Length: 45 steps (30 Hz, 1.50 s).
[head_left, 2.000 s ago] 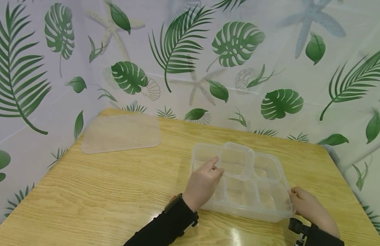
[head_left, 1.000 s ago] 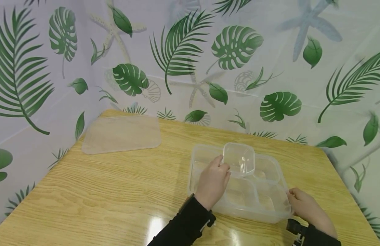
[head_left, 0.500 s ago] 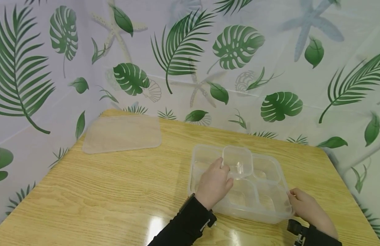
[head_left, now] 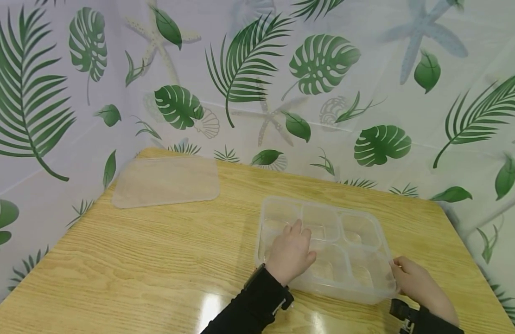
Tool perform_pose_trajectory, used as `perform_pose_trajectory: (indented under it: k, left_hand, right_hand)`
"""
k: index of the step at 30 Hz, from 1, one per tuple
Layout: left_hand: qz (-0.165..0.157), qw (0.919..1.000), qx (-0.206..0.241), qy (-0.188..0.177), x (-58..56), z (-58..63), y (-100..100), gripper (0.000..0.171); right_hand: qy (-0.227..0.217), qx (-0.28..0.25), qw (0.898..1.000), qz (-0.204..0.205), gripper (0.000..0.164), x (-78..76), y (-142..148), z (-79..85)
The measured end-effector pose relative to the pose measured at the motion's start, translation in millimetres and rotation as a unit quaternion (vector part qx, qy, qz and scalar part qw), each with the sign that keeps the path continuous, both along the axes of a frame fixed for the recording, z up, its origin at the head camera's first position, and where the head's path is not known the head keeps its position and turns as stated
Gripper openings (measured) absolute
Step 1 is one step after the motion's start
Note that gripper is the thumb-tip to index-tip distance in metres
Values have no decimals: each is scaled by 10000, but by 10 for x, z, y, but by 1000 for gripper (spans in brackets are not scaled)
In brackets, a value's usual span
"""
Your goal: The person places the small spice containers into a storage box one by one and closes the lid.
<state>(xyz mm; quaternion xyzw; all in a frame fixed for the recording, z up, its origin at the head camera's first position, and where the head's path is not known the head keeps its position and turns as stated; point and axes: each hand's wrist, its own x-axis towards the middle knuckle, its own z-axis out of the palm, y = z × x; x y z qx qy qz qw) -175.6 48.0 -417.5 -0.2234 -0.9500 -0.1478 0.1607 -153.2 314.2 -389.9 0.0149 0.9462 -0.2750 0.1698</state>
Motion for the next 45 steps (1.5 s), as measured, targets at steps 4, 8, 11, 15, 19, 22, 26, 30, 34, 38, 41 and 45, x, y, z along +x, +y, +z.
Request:
perform_pose_trajectory:
  k: [4, 8, 11, 15, 19, 22, 26, 30, 34, 38, 41, 45]
  left_hand:
    - [14, 9997, -139, -213, 3, -6, 2, 33]
    - [19, 9992, -154, -372, -5, -16, 6, 33]
    - [8, 9988, -171, -449, -9, -17, 7, 34]
    - [-1, 9983, -226, -528, -15, -18, 7, 36]
    - [8, 9982, -243, -552, -18, -25, 14, 37]
    - [10, 9983, -251, -516, -17, -24, 16, 38]
    - [-1, 9982, -281, -525, -15, -16, 14, 39]
    - [-49, 9982, -270, -534, -22, 3, -1, 40]
    - [-88, 9990, -271, -359, -31, 53, -64, 40]
    - [-106, 9997, 29, -230, -22, 181, -215, 40]
    - [-74, 9987, 505, -55, -29, 296, -369, 35]
    - [138, 9928, 1174, 214, -106, 356, -585, 28]
  right_hand:
    - [25, 17, 10000, 18, 42, 2, -1, -1]
    - [22, 40, 10000, 5, 42, 1, -4, -3]
    - [-4, 29, 10000, -12, 42, 0, -7, -2]
    - [-43, 11, 10000, -42, 42, -4, -11, -1]
    - [-16, 34, 10000, -49, 42, -4, -9, -5]
    - [-6, 36, 10000, -41, 43, -1, -6, -9]
    - [-15, 22, 10000, -57, 43, 3, -3, -9]
    - [-96, -64, 9999, -92, 45, 3, 1, -5]
    - [-220, -189, 9995, -138, 48, 1, 5, 1]
    - [-276, -230, 9992, -166, 49, -9, 3, 5]
    - [-285, -260, 9991, -169, 49, -5, 7, 6]
    - [-325, -323, 9988, -163, 49, 0, 19, 5]
